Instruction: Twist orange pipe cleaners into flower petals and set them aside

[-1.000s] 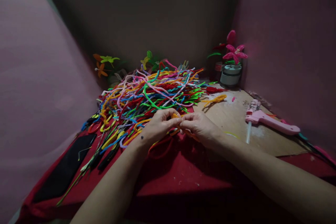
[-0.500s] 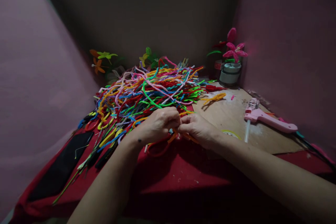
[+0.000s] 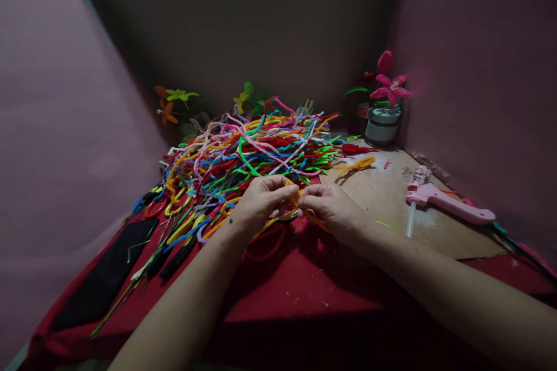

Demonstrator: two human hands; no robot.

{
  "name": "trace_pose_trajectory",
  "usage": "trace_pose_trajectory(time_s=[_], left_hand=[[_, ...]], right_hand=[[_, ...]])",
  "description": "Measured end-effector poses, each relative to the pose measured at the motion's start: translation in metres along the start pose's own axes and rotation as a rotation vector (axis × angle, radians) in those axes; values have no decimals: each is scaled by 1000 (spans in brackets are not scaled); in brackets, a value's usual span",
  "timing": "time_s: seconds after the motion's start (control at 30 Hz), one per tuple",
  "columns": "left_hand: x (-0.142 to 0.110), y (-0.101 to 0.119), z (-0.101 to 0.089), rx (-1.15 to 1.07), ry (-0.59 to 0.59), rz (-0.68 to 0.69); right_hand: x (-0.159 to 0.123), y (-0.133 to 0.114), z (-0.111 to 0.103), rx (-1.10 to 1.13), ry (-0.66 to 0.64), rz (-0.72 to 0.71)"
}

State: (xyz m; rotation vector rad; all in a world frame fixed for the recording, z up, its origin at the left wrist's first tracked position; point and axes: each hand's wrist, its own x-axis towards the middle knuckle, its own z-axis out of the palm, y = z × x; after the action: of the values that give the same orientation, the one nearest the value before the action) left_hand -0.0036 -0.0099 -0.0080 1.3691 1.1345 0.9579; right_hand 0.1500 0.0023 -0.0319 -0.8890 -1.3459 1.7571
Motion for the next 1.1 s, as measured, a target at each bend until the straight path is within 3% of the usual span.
trace_pose_trajectory(time_s=[0.27, 0.57, 0.7, 0.8, 0.9, 1.1], left_hand=[[1, 3, 4, -63, 17, 2], [-1, 4, 6, -94, 31, -31], [0, 3, 6, -22, 101, 33], [0, 3, 7, 2, 137, 77], [1, 1, 9, -8, 100, 50], [3, -4, 19, -55, 128, -7]], right_hand=[[3, 3, -4, 251, -113, 65], [3, 6, -4, 253, -88, 87], [4, 5, -4, 177, -60, -14], [4, 2, -2, 113, 40, -140], [4, 1, -2, 100, 130, -196], [5, 2, -2, 196, 163, -226]])
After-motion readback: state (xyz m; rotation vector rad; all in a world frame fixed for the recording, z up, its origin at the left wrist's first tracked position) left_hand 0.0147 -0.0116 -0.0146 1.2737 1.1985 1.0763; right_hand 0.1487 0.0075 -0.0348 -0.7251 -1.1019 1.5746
